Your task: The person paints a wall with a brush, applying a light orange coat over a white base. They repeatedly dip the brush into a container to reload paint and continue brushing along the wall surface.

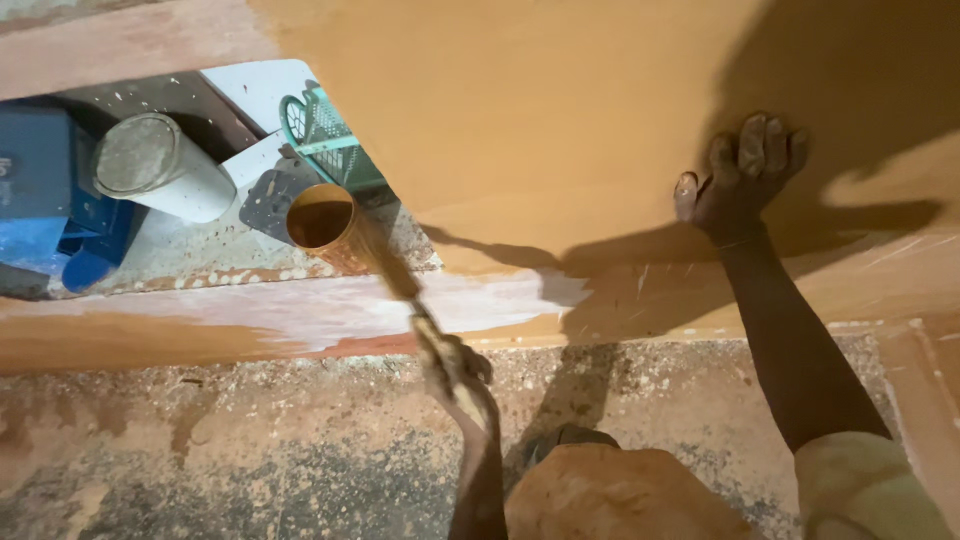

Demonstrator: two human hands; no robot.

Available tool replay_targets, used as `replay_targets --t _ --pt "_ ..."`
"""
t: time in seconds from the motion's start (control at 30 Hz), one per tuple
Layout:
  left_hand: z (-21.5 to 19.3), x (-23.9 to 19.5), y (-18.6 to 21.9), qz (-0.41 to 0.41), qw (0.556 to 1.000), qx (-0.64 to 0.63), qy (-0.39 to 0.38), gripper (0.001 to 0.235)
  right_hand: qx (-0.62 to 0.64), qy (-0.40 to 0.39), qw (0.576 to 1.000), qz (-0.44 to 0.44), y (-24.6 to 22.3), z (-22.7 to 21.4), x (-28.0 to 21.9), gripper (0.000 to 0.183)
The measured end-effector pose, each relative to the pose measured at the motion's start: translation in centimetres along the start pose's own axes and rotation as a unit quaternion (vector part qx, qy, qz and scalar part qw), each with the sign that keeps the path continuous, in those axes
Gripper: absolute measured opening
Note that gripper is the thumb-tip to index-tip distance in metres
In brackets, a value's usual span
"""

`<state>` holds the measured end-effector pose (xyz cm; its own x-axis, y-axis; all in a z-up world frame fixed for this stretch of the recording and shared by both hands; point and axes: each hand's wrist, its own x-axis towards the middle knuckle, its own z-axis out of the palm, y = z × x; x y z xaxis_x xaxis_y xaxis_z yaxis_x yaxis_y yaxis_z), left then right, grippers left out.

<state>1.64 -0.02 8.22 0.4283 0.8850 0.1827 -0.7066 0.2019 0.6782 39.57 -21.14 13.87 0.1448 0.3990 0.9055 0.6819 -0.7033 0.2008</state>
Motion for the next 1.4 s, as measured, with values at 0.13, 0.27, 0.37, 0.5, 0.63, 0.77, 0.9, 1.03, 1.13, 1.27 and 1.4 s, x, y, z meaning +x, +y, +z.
replay_targets --t 0.13,0.27,0.37,0.5,0.63,0.77,0.9,1.03,1.13,1.27,1.4 --pt "2.7 1.7 0.4 0.005 0.999 -0.034 -0.026 0.055 0.042 -0.071 0.994 0.065 -0.7 -1.1 1.2 0.051" --pt "8.3 -1.4 -4.3 -0.142 0.893 -0.417 -0.094 0.048 -0.017 -0.028 0.999 0.023 -1.2 -1.6 1.7 0.05" --pt "11.6 -5.8 -5.9 -0.196 0.947 -0.235 -0.093 0.046 0.008 -0.007 1.0 0.014 -1.0 -1.1 1.2 0.049" --pt "13.4 -8.8 -7.4 -0.336 0.899 -0.231 -0.16 0.046 -0.003 0.031 0.999 -0.01 -0.2 0.0 0.2 0.045" --pt "10.8 -8.1 -7.9 -0.351 0.903 -0.166 -0.186 0.046 0.009 0.011 1.0 0.011 -0.3 0.1 -0.5 0.044" --pt "6.9 -4.7 -5.9 -0.262 0.955 -0.015 -0.14 0.047 -0.002 0.005 1.0 0.014 -0.7 -0.3 0.2 0.05" --pt "2.4 0.1 -0.4 -0.132 0.99 0.024 -0.035 0.051 0.006 -0.018 0.999 0.031 -1.1 -0.5 0.5 0.051" --pt "0.6 3.9 2.0 0.084 0.992 -0.087 -0.047 0.053 -0.004 -0.019 0.999 0.028 -1.2 -0.5 0.0 0.051" --pt "2.2 4.0 0.8 0.064 0.986 0.142 0.052 0.058 -0.01 -0.004 1.0 0.022 -1.0 -0.3 0.1 0.051" --pt "8.2 -0.2 -3.8 -0.073 0.99 -0.119 -0.012 0.059 -0.007 -0.015 1.0 0.026 -0.9 -0.5 0.1 0.051" --pt "13.3 -5.6 -6.5 -0.212 0.919 -0.29 -0.163 0.049 -0.013 -0.022 0.999 0.029 -0.8 -0.6 0.0 0.052"
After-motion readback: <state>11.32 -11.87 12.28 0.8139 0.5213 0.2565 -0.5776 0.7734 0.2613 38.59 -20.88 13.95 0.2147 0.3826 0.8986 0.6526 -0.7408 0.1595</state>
